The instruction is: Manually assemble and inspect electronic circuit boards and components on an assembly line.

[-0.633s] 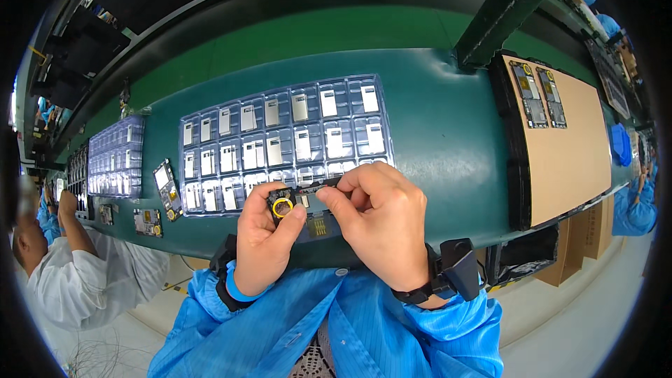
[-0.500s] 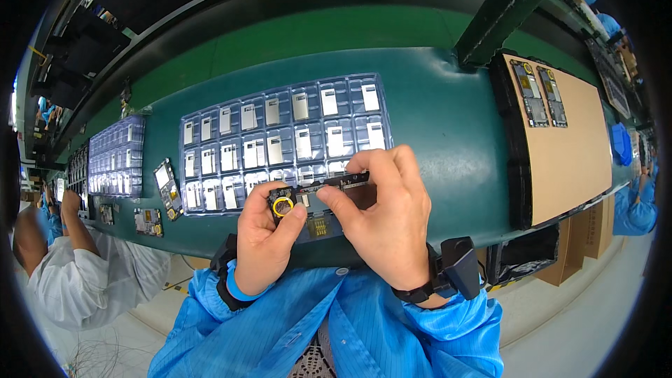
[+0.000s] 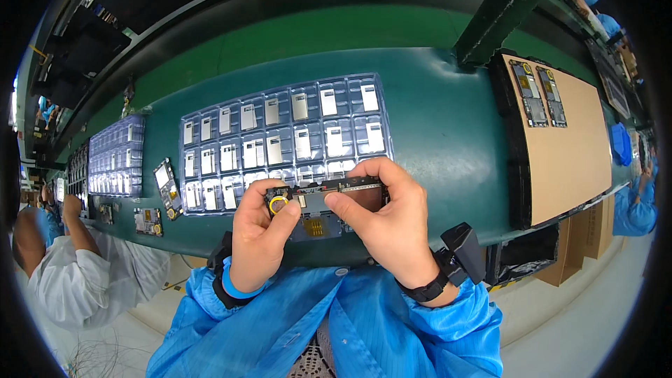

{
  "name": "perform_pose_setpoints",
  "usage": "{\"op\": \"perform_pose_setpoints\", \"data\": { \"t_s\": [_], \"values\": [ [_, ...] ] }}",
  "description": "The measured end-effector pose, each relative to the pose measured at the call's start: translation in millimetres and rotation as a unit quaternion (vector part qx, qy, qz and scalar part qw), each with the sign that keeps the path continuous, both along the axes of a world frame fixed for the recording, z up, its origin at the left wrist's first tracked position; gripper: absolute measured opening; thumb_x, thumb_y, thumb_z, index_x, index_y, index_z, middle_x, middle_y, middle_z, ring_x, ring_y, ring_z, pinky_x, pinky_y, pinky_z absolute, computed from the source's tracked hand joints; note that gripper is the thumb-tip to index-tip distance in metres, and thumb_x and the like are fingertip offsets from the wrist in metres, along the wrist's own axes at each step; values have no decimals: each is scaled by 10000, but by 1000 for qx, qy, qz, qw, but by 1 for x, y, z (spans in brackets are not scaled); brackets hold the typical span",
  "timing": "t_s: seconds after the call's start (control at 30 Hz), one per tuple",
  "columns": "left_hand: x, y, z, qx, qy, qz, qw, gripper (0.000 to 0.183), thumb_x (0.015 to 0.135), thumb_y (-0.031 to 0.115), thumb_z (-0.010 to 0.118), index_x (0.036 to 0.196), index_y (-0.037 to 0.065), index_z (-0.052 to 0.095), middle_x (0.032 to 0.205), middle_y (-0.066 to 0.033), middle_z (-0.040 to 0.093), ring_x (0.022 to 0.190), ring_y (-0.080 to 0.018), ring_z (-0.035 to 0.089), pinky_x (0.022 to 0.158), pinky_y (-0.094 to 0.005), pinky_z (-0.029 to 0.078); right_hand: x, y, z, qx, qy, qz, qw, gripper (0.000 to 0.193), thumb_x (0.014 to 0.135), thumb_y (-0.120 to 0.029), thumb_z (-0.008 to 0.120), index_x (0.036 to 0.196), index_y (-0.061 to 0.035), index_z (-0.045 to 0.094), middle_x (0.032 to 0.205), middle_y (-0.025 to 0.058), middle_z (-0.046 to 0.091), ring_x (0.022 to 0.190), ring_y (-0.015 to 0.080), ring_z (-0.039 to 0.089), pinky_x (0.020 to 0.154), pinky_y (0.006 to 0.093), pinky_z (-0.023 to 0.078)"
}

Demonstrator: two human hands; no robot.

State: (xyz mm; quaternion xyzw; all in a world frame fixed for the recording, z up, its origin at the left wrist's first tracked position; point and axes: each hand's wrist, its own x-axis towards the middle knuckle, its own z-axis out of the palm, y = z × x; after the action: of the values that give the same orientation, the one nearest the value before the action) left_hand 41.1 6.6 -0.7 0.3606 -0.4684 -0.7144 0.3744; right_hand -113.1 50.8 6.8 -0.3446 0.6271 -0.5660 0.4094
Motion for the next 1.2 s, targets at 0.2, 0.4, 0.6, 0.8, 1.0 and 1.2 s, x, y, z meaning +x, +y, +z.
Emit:
{"op": "perform_pose_setpoints", "data": {
  "t_s": [0.2,0.4,0.6,0.8,1.0,1.2],
  "values": [
    [-2,0,-4,-37,-24,20,999,145,866,53,540,971,1,457,797,-15,554,697,-23,474,589,-175,382,6,4,-3,-5,-7,-19,1000,223,687,-18,708,845,4,551,727,23,605,617,40,555,533,183,433],
    [-6,1,-8,-57,-76,32,995,167,869,74,545,985,-10,458,801,-23,555,696,-30,479,588,-181,396,6,5,-10,-15,41,-34,998,205,684,-26,702,818,2,549,719,29,587,595,41,542,516,196,430],
    [-13,-12,-3,8,-42,-29,999,215,861,75,560,1026,-8,451,887,-29,558,770,-49,500,654,-195,418,-13,-4,-8,33,10,0,999,234,693,-50,702,849,-8,533,697,20,591,602,37,537,511,200,428],
    [-16,-6,-16,-46,-51,-10,998,257,829,10,573,1049,-19,443,882,-48,557,802,-86,520,678,-218,433,-12,7,-6,17,-17,-11,1000,241,700,-29,677,892,-4,534,684,76,634,620,92,600,542,231,476],
    [-22,-8,-16,-25,-40,-89,995,331,862,23,505,1175,-2,399,1018,-109,556,886,-163,568,796,-281,451,-74,22,13,72,180,149,970,217,805,-120,628,991,-27,565,827,9,618,710,98,551,643,250,466],
    [-28,-8,-9,-20,-4,-92,995,487,900,104,465,1313,11,223,1202,-227,461,995,-283,567,847,-367,480,-231,45,33,-34,33,-207,977,173,848,-131,539,1007,-85,592,835,13,612,716,98,574,560,242,475]
  ]
}}
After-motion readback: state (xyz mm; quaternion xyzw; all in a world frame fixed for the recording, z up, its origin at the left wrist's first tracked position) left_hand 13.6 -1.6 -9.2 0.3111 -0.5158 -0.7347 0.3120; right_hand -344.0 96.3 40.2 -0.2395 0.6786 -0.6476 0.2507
